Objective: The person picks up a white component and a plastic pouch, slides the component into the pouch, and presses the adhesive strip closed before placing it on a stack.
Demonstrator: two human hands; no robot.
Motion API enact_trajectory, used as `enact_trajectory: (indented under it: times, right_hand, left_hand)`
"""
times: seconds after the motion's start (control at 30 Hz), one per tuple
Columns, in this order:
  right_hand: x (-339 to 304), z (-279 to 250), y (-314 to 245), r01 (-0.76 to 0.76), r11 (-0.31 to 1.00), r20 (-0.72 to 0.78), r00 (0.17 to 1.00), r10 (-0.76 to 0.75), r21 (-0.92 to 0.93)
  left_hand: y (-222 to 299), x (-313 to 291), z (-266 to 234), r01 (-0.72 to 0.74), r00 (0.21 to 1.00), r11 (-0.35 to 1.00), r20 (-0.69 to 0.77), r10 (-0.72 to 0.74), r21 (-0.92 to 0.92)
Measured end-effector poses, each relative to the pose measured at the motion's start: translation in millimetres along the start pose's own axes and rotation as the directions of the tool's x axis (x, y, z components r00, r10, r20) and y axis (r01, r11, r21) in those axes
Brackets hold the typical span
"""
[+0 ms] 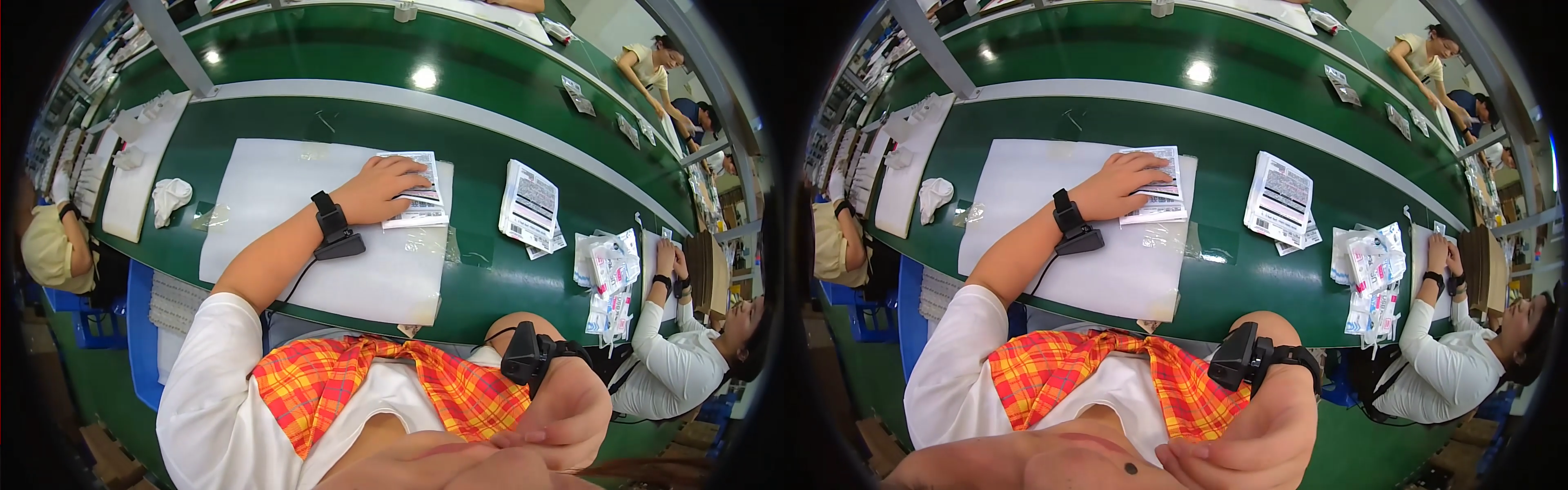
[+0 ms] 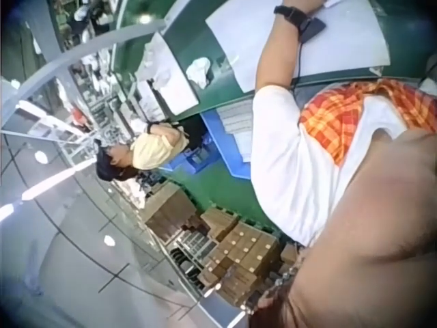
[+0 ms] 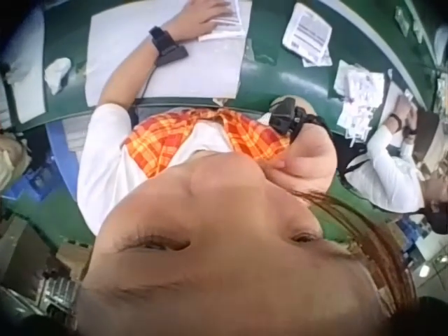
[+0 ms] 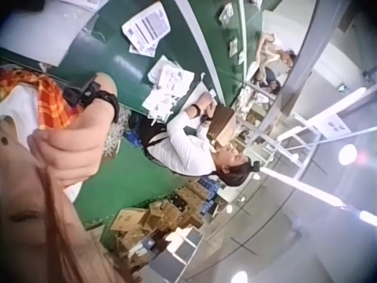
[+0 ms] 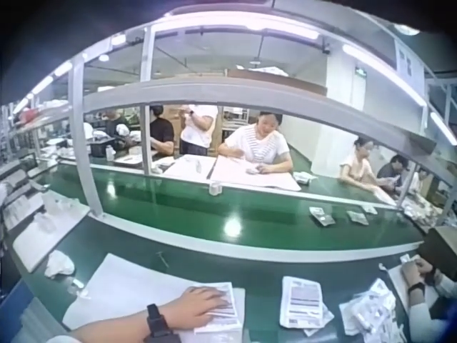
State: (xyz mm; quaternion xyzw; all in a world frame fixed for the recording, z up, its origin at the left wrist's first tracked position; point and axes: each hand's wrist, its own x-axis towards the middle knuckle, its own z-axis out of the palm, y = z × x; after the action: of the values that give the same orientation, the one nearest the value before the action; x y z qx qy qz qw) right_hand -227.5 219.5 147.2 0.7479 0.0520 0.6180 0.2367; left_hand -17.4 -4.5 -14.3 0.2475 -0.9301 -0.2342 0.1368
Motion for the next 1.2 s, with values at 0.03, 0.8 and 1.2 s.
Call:
enact_trajectory:
  times: [0.03, 0.8, 1.2]
  right_hand:
    - [0.6, -3.7, 0.0, -0.003, 1.000, 0.021, 1.000, 0.003, 0.005]
    - [-197.3, 84.2, 269.3, -0.826, 0.309, 0.628, -0.068, 0.775, -0.471]
    - [-410.0, 212.3, 559.7, -0.385, 0.006, 0.042, -0.084, 0.996, -0.923]
  left_hand:
    - [0.0, -0.4, -0.1, 0.000, 1.000, 1.000, 0.000, 0.000, -0.003]
    - [2.8, -6.9, 3.2, 0.011, 0.995, 0.999, -0.097, -0.015, -0.038]
    - [5.9, -8.7, 9.2, 0.028, 0.999, 0.985, 0.026, -0.023, -0.172]
